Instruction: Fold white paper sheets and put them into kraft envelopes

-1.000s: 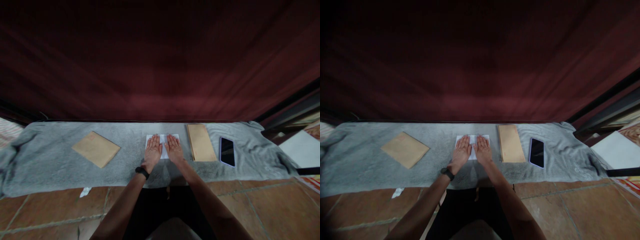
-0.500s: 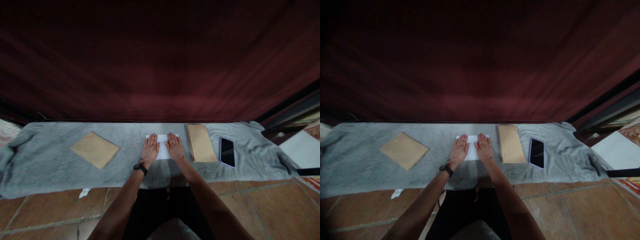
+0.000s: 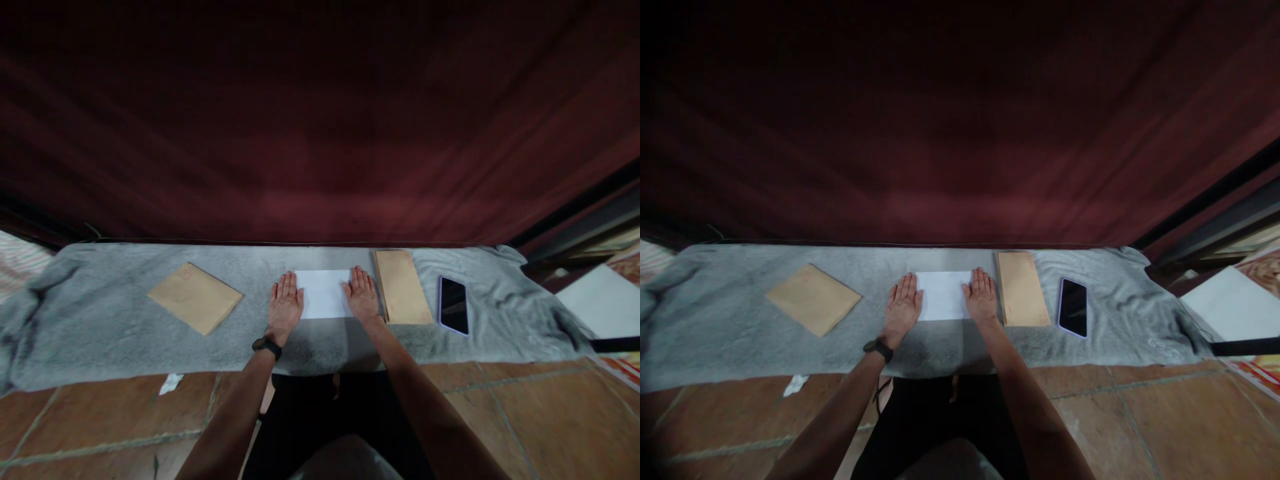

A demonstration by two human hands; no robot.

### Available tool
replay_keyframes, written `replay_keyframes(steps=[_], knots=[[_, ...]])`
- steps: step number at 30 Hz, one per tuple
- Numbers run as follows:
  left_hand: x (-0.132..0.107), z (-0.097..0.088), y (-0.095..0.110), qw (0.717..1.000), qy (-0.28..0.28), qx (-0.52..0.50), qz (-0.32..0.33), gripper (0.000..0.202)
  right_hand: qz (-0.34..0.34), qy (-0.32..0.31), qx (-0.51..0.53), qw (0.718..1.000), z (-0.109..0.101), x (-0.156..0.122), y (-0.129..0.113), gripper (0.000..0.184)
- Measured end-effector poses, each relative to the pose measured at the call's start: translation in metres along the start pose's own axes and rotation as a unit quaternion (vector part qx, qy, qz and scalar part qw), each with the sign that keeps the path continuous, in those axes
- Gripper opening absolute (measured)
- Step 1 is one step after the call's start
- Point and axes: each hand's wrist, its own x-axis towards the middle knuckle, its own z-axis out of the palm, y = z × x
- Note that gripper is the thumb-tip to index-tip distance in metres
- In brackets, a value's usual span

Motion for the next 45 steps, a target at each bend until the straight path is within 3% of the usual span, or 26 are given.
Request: replay_keyframes(steps=[4,7,12,16,26,30,35,40,45], knots=[[-0.009,-0.009,0.002,0.999,0.028,-0.002,-0.024,0.062,0.022,0.004,0.001,1.0,-0.01,-0.011,-0.006,0.063],[-0.025,-0.014,0.018,0.999,0.037,-0.004,-0.004,0.062,-0.008,-0.006,0.006,1.0,-0.016,-0.029,-0.022,0.061],[-0.057,-0.015,0.053,0.993,-0.051,-0.015,0.101,0.059,-0.099,-0.048,0.039,0.993,-0.018,-0.063,-0.049,0.056],[-0.068,-0.015,0.053,0.993,-0.058,-0.006,0.103,0.058,-0.098,-0.033,0.041,0.994,-0.019,-0.074,-0.048,0.055],[-0.083,-0.021,0.026,0.998,-0.009,0.012,0.054,0.061,0.021,0.014,0.02,0.999,-0.03,-0.073,-0.024,0.053],[-0.085,-0.02,0.026,0.999,-0.001,0.007,0.047,0.062,0.108,-0.022,0.046,0.993,-0.045,-0.053,-0.018,0.049],[-0.085,-0.02,0.026,0.999,0.001,-0.004,0.046,0.063,0.229,-0.113,0.11,0.961,-0.059,-0.03,-0.018,0.04],[-0.085,-0.021,0.026,0.999,0.003,-0.03,0.039,0.063,0.275,-0.114,0.164,0.94,-0.061,-0.024,-0.018,0.034],[-0.085,-0.022,0.025,0.998,0.009,-0.05,0.035,0.062,0.288,-0.109,0.286,0.907,-0.066,-0.027,-0.013,0.021]])
